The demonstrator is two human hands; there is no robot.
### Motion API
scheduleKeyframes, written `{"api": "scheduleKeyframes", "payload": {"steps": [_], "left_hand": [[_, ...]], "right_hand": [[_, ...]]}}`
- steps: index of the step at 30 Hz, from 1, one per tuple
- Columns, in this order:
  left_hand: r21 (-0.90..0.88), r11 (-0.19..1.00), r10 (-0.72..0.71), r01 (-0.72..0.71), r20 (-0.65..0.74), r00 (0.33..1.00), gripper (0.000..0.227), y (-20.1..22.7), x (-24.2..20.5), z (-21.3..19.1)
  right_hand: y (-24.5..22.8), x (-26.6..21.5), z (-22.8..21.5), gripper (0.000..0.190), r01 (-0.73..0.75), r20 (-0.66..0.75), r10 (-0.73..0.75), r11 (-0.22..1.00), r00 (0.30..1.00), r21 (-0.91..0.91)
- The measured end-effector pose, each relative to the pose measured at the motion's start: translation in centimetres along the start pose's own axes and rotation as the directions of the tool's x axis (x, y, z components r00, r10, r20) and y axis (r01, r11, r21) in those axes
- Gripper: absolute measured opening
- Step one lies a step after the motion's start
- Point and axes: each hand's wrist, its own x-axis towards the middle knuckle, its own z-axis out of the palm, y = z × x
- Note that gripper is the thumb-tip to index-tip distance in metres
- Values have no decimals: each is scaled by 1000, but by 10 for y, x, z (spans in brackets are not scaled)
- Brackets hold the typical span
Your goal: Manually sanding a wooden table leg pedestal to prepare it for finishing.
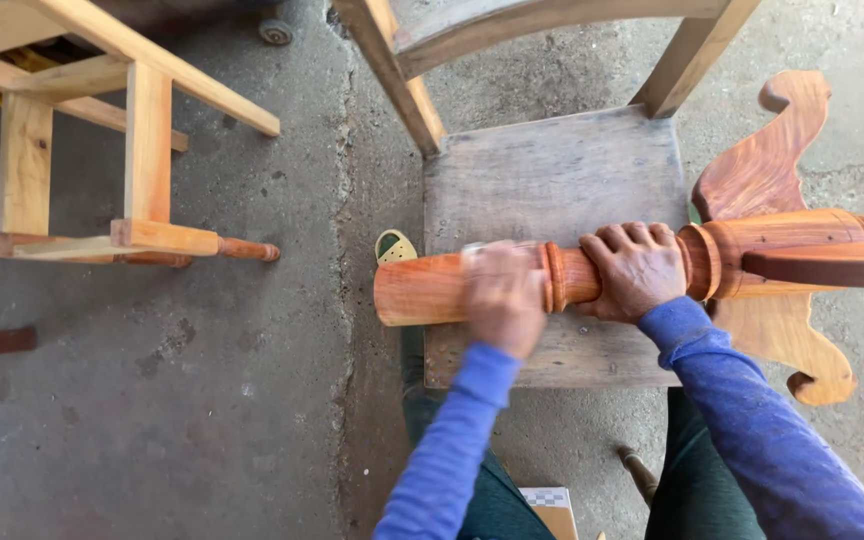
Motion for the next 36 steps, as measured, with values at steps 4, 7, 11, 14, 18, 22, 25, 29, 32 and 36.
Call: {"api": "scheduleKeyframes", "payload": {"steps": [4, 7, 11, 14, 18, 22, 25, 29, 32, 36], "left_hand": [[81, 973, 220, -214, -67, 973, 34, -58, -18, 1], [253, 962, 98, -103, 35, 995, 25, -128, -39, -30], [274, 960, -40, 55, -59, 997, 27, -80, -27, -20], [132, 991, -10, 16, -48, 999, 27, -11, -14, -2], [43, 988, 152, -151, -18, 988, 30, -37, -29, -1], [331, 941, 101, -64, -94, 990, 33, -124, -47, -37], [272, 916, -321, 294, 60, 945, 22, -72, -27, -26], [78, 996, 53, -49, -53, 997, 28, -7, -24, 6], [60, 995, 82, -84, 29, 996, 26, -45, -28, -19], [135, 989, -70, 63, 52, 996, 35, -124, -46, -69]], "right_hand": [[2, -7, 8, 86, 29, -25, -28, 999, 999, 36], [-1, -15, 10, 87, 25, -72, -22, 999, 997, 44], [-4, -18, 8, 90, 11, -130, -10, 1000, 991, 4], [-8, -25, 11, 92, 18, -138, -17, 1000, 990, 10], [-9, -32, 14, 94, 18, -155, -18, 1000, 988, -2], [-12, -39, 15, 94, -19, -171, 13, 999, 985, -30], [-14, -39, 16, 96, -30, -176, 23, 999, 984, -37], [-9, -36, 11, 99, 15, -119, -16, 1000, 993, -11], [15, -29, -4, 102, 31, -19, -30, 998, 999, 45], [27, -26, -9, 105, -50, 127, 28, 983, 992, 175]]}}
